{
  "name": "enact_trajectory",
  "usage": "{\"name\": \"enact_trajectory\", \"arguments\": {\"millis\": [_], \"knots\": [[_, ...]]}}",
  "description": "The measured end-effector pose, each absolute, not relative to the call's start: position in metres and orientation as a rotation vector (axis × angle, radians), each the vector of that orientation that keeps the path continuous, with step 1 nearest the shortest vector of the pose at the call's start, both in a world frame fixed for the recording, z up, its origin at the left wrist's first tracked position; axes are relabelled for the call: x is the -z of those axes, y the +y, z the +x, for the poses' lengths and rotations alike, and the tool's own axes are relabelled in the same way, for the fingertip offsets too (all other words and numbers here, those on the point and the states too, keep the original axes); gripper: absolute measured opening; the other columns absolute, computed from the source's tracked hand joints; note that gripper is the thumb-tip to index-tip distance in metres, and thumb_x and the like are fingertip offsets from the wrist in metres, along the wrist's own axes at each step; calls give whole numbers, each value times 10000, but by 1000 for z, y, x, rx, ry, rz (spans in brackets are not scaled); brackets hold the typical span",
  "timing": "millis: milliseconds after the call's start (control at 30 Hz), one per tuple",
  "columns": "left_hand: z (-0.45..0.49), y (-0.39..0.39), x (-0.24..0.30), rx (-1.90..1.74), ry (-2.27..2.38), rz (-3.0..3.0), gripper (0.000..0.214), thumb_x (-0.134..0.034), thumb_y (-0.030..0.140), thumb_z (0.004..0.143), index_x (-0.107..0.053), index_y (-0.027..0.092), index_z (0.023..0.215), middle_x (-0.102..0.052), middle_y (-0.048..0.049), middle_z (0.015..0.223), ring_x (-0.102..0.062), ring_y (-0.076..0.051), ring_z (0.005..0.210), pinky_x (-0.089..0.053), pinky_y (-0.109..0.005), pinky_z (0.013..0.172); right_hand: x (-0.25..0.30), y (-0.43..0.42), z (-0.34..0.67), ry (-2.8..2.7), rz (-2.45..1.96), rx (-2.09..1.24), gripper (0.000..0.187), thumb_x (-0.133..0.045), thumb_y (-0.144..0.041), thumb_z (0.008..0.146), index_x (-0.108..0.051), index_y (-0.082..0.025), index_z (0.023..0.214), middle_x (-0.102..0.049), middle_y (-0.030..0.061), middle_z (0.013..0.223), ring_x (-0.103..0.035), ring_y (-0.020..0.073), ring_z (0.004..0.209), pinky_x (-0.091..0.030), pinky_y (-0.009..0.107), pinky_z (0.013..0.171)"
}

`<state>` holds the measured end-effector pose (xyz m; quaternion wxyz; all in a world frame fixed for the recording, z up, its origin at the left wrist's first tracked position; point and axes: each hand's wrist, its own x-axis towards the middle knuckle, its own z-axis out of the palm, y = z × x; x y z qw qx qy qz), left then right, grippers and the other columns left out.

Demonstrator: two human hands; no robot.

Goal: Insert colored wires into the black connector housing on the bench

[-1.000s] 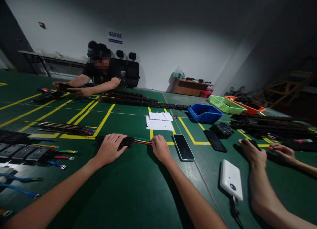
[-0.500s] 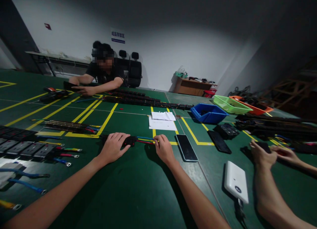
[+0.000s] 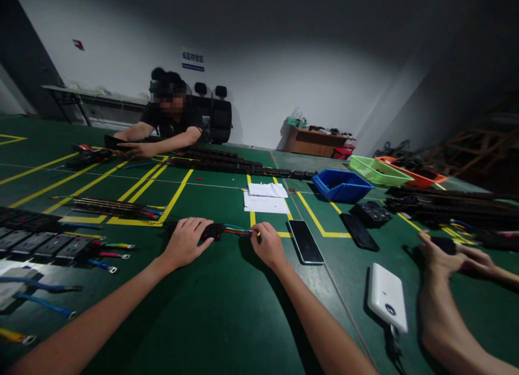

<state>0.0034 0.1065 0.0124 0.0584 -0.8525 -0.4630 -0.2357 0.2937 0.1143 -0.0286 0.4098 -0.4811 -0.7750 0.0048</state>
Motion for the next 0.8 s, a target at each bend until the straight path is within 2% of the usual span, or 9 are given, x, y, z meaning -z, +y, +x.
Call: {"name": "enact_trajectory", "arguments": {"millis": [200, 400, 600, 800], "knots": [[2, 108, -10, 723, -1399, -2587, 414, -539, 386, 947, -553, 211, 1322, -640, -107, 1220, -562, -289, 1132, -402, -486, 991, 29, 117, 295, -2066, -1398, -21, 202, -511, -151, 905, -689, -200, 987, -666, 64, 876, -604, 214, 859, -475, 326, 786], [2, 109, -9, 732, -1408, -2598, 414, -521, 392, 955, -551, 217, 1330, -640, -105, 1234, -567, -285, 1145, -398, -494, 1013, 32, 121, 298, -2049, -1450, 55, 249, -465, -194, 979, -712, -223, 994, -633, 79, 906, -566, 227, 889, -448, 334, 775], [3, 107, -12, 735, -1413, -2602, 418, -532, 392, 950, -552, 221, 1331, -641, -103, 1231, -567, -283, 1147, -400, -490, 1019, 38, 125, 299, -2105, -1453, 48, 241, -433, -148, 989, -663, -218, 971, -673, 79, 903, -576, 236, 876, -423, 344, 766], [3, 107, -13, 707, -1422, -2597, 414, -529, 392, 950, -556, 219, 1325, -640, -106, 1234, -564, -288, 1147, -398, -488, 1012, 35, 124, 299, -1925, -1430, -75, 191, -419, -226, 1008, -607, -214, 1043, -679, 68, 925, -597, 226, 856, -436, 331, 748]]}}
